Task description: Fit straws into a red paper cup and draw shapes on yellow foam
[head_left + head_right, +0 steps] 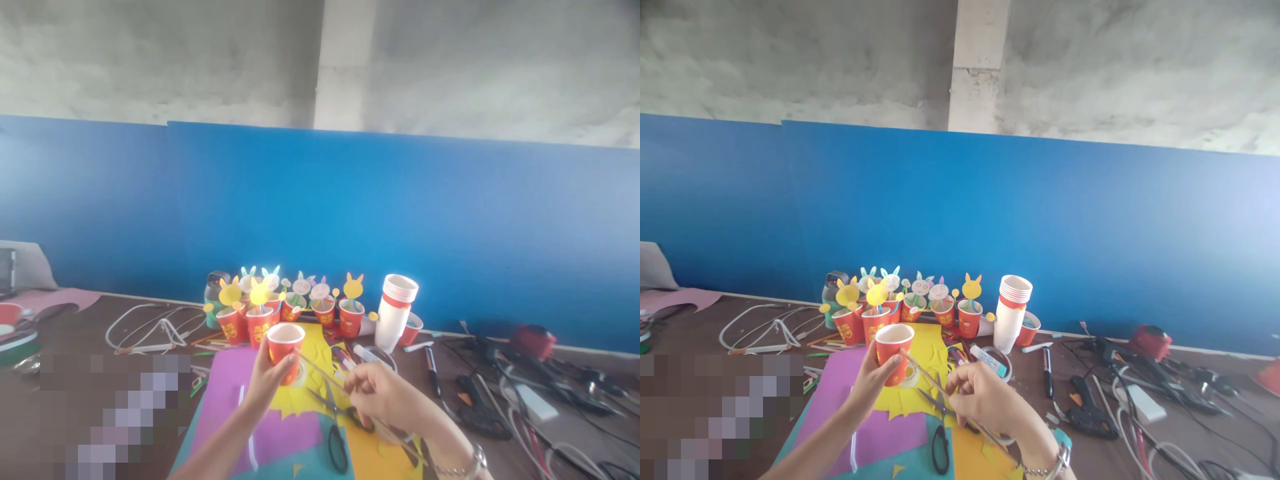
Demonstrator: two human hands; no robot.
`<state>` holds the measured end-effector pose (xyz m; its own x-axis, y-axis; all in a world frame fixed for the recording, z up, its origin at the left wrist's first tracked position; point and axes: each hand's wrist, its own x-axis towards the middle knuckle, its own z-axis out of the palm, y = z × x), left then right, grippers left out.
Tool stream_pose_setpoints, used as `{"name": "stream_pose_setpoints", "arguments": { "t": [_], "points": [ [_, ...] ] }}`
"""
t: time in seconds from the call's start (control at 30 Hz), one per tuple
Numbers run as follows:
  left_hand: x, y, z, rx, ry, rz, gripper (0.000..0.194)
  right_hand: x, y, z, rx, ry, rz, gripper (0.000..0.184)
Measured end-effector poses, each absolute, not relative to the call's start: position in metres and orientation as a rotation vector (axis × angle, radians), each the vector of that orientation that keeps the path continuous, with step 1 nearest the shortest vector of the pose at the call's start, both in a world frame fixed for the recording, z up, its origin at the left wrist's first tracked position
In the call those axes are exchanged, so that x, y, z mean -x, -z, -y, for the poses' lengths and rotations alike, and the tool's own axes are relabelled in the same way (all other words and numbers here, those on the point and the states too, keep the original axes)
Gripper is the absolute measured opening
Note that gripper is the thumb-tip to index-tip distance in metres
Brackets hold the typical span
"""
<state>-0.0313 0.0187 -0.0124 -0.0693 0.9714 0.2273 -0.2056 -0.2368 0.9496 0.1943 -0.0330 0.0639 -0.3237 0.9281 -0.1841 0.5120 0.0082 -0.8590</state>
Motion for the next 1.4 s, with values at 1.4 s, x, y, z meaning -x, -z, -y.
{"name": "stream_pose_setpoints", "arguments": {
  "t": [1.4],
  "points": [
    [0.036, 0.006, -0.021, -1.408, -1.422, -0.985, 0.026, -0.157, -0.047, 0.041, 1.134, -0.442, 1.746, 0.019]
  ]
}}
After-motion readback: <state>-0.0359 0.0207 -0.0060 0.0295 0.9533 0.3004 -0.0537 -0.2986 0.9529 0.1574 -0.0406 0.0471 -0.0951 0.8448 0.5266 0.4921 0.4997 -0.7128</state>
